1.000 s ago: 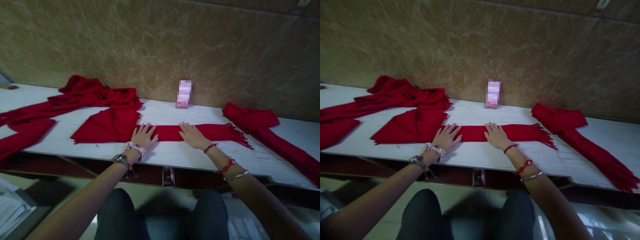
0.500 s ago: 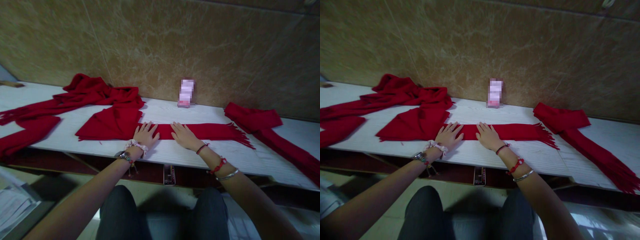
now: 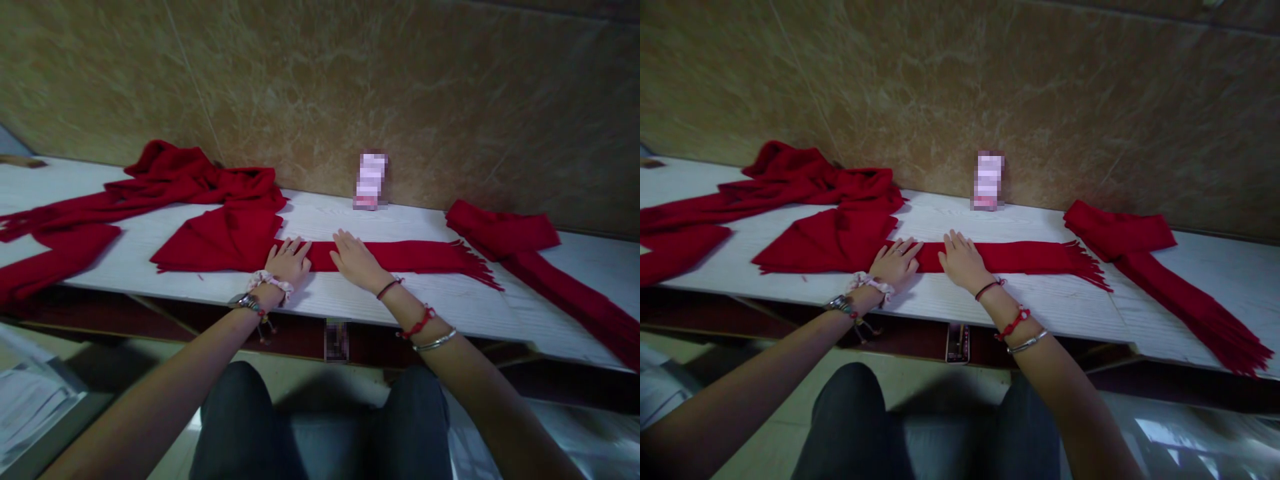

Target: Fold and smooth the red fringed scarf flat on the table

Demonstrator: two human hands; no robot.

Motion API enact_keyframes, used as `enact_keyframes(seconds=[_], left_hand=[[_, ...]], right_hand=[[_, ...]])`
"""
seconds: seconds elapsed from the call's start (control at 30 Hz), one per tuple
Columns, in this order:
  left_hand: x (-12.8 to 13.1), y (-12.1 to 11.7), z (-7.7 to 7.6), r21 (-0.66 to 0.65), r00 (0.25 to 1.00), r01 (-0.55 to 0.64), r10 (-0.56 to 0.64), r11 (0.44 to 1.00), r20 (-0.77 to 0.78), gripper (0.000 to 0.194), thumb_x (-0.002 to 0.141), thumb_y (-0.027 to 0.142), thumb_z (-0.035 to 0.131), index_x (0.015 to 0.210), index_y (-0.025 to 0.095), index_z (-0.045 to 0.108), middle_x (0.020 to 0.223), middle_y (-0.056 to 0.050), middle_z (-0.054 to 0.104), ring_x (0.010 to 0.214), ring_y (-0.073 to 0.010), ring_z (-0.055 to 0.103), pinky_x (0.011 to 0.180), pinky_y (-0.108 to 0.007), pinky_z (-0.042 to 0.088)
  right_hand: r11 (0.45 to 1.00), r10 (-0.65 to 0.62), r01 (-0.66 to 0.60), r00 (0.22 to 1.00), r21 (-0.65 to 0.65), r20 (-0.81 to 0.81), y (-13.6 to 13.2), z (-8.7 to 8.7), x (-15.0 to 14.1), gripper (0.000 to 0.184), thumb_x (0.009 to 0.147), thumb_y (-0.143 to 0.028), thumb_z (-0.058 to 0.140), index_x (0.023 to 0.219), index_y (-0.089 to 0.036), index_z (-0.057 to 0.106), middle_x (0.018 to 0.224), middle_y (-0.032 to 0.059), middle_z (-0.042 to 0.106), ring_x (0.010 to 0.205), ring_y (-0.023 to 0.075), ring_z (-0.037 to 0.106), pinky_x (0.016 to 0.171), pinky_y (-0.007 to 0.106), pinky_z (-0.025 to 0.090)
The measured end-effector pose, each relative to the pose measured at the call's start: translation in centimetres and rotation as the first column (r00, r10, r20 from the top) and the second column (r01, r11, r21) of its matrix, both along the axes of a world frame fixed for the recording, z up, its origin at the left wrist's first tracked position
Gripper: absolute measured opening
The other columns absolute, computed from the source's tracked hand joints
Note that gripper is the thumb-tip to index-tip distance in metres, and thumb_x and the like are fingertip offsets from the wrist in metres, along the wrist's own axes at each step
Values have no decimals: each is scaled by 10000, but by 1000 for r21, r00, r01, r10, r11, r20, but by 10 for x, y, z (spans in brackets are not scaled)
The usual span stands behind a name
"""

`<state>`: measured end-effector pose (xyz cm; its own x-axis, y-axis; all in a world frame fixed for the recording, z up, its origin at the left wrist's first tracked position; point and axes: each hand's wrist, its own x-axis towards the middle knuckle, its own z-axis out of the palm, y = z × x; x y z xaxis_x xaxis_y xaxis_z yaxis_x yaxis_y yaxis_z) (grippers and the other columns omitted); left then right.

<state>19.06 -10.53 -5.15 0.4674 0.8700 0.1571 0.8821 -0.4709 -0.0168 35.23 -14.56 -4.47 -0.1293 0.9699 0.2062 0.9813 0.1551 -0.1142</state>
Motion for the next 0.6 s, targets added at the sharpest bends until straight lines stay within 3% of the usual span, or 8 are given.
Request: enact_keyframes(seconds=[0.17, 0.47, 0.6], left_hand=[[0, 1, -2, 11, 1000, 2, -2, 1000, 7, 486, 848, 250, 294, 1323, 209, 385, 1377, -48, 360, 1271, -241, 306, 1009, -429, 275], [0, 2, -5, 30, 1000, -11, 11, 999, 19, 482, 842, 245, 312, 1317, 224, 395, 1373, -43, 368, 1269, -235, 310, 1013, -427, 267], [0, 3, -7, 33, 1000, 2, -3, 999, 27, 485, 840, 247, 311, 1317, 223, 393, 1374, -45, 367, 1271, -238, 303, 1012, -434, 265]], right_hand=[[998, 35, -35, 999, -46, -8, 3, -9, -7, 493, 894, -291, 284, 1324, -55, 337, 1403, 145, 309, 1293, 242, 254, 1039, 438, 220], [989, -116, 123, 990, -83, 83, -18, -15, 76, 500, 885, -267, 265, 1323, -35, 332, 1396, 173, 307, 1290, 246, 263, 1027, 425, 256], [985, -141, 147, 987, -87, 75, -20, -12, 80, 504, 881, -268, 281, 1309, -9, 344, 1383, 203, 317, 1291, 255, 255, 1026, 412, 263]])
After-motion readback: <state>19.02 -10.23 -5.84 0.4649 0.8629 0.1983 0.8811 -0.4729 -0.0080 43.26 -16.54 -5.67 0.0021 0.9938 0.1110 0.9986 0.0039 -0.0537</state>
